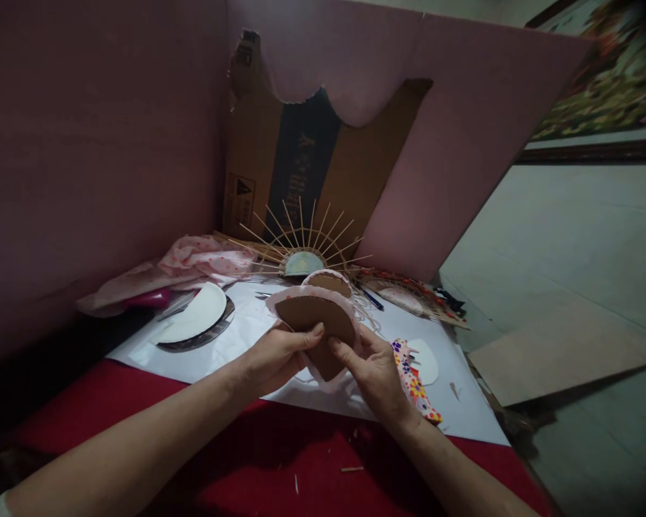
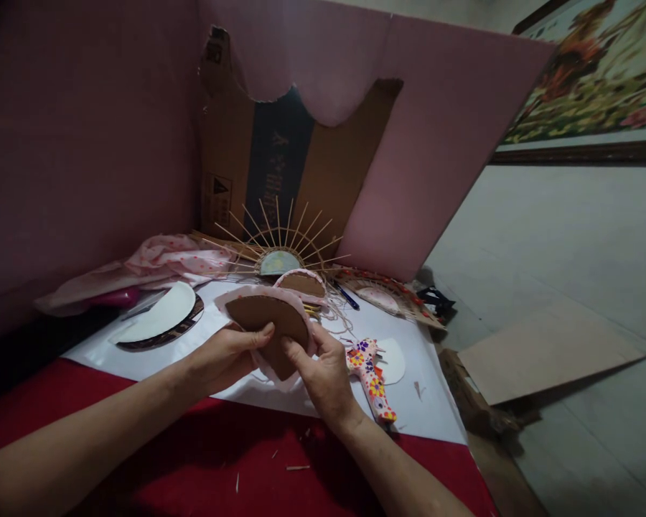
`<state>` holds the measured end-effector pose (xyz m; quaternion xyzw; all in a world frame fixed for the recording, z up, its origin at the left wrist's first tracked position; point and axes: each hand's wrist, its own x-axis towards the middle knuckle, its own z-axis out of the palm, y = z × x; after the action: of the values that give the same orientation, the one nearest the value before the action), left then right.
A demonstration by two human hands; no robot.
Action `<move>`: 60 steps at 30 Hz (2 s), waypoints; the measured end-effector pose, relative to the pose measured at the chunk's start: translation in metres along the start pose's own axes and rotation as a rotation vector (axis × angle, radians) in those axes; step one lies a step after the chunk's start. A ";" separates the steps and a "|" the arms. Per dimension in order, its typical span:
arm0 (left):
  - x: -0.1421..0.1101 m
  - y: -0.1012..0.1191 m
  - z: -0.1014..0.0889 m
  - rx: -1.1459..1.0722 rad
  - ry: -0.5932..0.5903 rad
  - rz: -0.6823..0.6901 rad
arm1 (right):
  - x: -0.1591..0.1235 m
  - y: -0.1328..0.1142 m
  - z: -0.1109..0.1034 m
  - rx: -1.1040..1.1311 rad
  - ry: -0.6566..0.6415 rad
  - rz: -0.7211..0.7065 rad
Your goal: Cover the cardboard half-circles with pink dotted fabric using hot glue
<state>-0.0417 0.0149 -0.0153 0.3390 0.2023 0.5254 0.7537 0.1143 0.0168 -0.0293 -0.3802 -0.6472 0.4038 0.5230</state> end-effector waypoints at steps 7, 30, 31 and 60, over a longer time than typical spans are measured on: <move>0.001 -0.001 -0.001 0.040 0.028 -0.015 | 0.000 0.001 -0.001 0.046 -0.013 0.023; 0.001 0.009 -0.001 0.025 0.020 0.024 | 0.003 -0.007 -0.002 0.192 -0.115 -0.057; 0.001 0.010 -0.001 0.039 -0.003 0.037 | 0.004 -0.006 -0.003 0.169 -0.115 -0.067; 0.005 0.020 -0.002 0.411 0.080 0.458 | 0.007 0.007 -0.013 0.007 0.095 -0.151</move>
<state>-0.0539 0.0241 -0.0020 0.5001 0.2522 0.6425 0.5229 0.1268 0.0277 -0.0310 -0.3473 -0.6471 0.3467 0.5835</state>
